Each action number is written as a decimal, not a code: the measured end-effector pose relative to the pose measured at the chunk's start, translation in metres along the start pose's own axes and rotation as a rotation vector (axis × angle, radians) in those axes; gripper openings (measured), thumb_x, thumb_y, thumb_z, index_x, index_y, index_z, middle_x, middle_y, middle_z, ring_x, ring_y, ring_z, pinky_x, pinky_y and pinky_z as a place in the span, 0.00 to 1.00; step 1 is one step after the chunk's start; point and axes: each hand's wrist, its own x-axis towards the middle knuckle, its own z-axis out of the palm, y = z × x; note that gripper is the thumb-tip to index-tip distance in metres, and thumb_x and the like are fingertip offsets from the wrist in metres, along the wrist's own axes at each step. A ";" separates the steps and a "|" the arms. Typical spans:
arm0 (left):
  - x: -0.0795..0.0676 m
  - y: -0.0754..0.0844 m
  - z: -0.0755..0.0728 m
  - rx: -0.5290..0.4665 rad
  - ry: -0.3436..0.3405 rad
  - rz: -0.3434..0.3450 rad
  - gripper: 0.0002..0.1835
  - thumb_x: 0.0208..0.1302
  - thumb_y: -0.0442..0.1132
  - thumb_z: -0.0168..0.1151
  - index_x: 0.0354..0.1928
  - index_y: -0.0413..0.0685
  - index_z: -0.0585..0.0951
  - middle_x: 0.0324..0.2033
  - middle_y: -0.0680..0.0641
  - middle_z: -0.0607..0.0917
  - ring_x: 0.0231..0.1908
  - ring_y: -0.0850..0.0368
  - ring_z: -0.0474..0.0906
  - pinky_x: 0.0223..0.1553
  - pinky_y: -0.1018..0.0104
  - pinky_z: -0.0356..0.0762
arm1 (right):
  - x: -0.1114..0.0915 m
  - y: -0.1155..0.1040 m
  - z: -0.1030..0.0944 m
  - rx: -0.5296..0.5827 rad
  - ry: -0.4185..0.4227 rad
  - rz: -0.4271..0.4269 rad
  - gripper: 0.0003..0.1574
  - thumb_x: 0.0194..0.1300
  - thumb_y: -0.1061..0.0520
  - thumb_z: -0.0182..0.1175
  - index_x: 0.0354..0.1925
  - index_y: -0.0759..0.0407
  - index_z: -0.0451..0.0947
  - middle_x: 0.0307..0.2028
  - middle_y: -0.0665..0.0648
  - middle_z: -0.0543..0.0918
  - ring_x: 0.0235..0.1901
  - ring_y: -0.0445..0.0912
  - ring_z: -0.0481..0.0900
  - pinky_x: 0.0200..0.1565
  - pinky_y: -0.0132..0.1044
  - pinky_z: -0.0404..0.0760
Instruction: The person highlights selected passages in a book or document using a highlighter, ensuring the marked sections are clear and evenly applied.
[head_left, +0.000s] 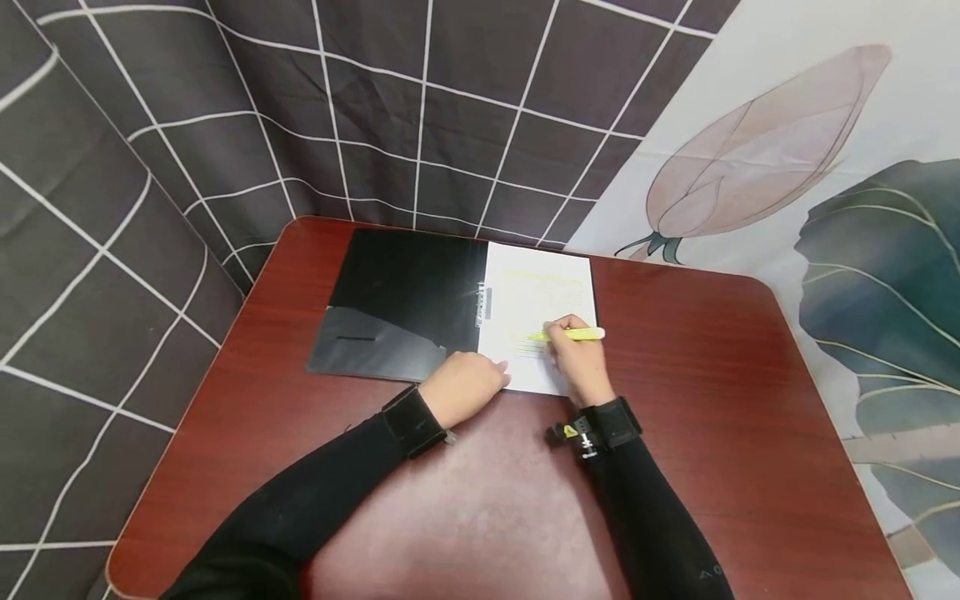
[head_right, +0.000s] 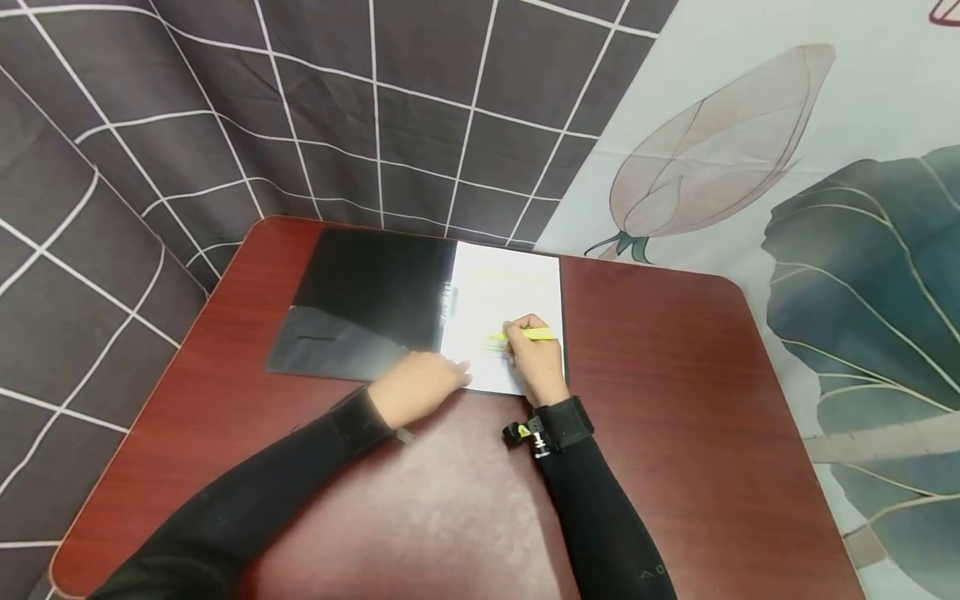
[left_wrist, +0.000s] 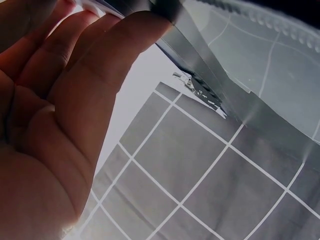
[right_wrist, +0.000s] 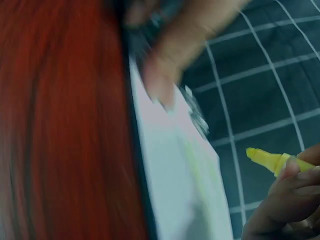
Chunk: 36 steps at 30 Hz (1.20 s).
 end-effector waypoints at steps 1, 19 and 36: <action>0.000 0.000 0.000 0.000 -0.003 -0.003 0.13 0.87 0.41 0.62 0.49 0.53 0.96 0.32 0.49 0.94 0.32 0.51 0.90 0.33 0.53 0.90 | 0.000 0.001 0.007 -0.026 -0.005 0.011 0.14 0.78 0.58 0.64 0.32 0.53 0.77 0.18 0.44 0.77 0.17 0.37 0.70 0.21 0.28 0.68; 0.001 -0.001 0.002 0.019 -0.028 -0.015 0.09 0.82 0.40 0.65 0.51 0.53 0.94 0.32 0.51 0.93 0.31 0.53 0.89 0.30 0.56 0.89 | 0.023 0.043 0.037 -0.179 -0.078 0.007 0.10 0.65 0.58 0.68 0.26 0.52 0.81 0.17 0.48 0.84 0.16 0.44 0.78 0.20 0.36 0.72; 0.001 0.000 0.003 0.014 -0.040 -0.024 0.10 0.84 0.40 0.64 0.51 0.54 0.94 0.32 0.51 0.93 0.31 0.53 0.89 0.30 0.56 0.89 | 0.003 0.020 0.035 -0.167 -0.113 -0.025 0.12 0.66 0.63 0.63 0.26 0.52 0.77 0.16 0.48 0.80 0.15 0.41 0.75 0.18 0.32 0.70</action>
